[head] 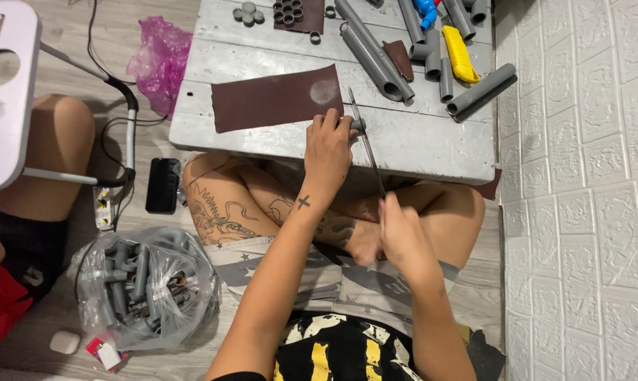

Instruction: Sawing a small PVC pipe using a thin hand-held saw blade.

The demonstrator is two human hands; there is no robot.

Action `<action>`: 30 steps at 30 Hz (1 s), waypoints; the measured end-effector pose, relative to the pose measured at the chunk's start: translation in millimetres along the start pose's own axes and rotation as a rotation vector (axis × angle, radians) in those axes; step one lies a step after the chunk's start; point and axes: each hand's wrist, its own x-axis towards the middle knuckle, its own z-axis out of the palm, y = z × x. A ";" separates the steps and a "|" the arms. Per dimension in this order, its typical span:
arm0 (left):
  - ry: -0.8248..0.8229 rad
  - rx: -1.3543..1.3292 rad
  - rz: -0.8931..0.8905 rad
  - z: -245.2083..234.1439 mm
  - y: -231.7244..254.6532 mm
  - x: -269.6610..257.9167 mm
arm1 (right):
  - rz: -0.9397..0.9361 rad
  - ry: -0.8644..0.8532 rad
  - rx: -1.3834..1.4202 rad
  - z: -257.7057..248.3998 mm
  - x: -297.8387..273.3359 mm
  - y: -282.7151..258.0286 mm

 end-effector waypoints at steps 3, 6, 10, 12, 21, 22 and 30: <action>0.110 -0.055 -0.012 -12.0 11.2 1.8 | 0.046 0.127 0.081 1.8 -42.8 6.5; -0.010 -0.008 0.003 0.8 -1.7 0.5 | 0.029 0.039 -0.056 1.1 -31.3 15.2; -0.021 -0.013 0.021 -2.4 -1.0 -0.6 | 0.016 -0.020 -0.011 -11.3 22.8 -7.3; -0.034 -0.021 0.011 -2.9 -1.0 -0.4 | -0.036 0.034 -0.023 -3.2 50.7 -12.3; -0.028 -0.033 0.005 -4.3 3.0 0.1 | 0.028 -0.031 0.006 4.4 -31.8 24.9; -0.030 -0.038 0.000 -3.9 2.8 -0.5 | 0.031 -0.035 0.001 2.9 -30.9 25.2; -0.056 -0.056 -0.004 -3.8 -0.7 0.1 | -0.044 0.022 -0.056 0.3 58.7 -8.5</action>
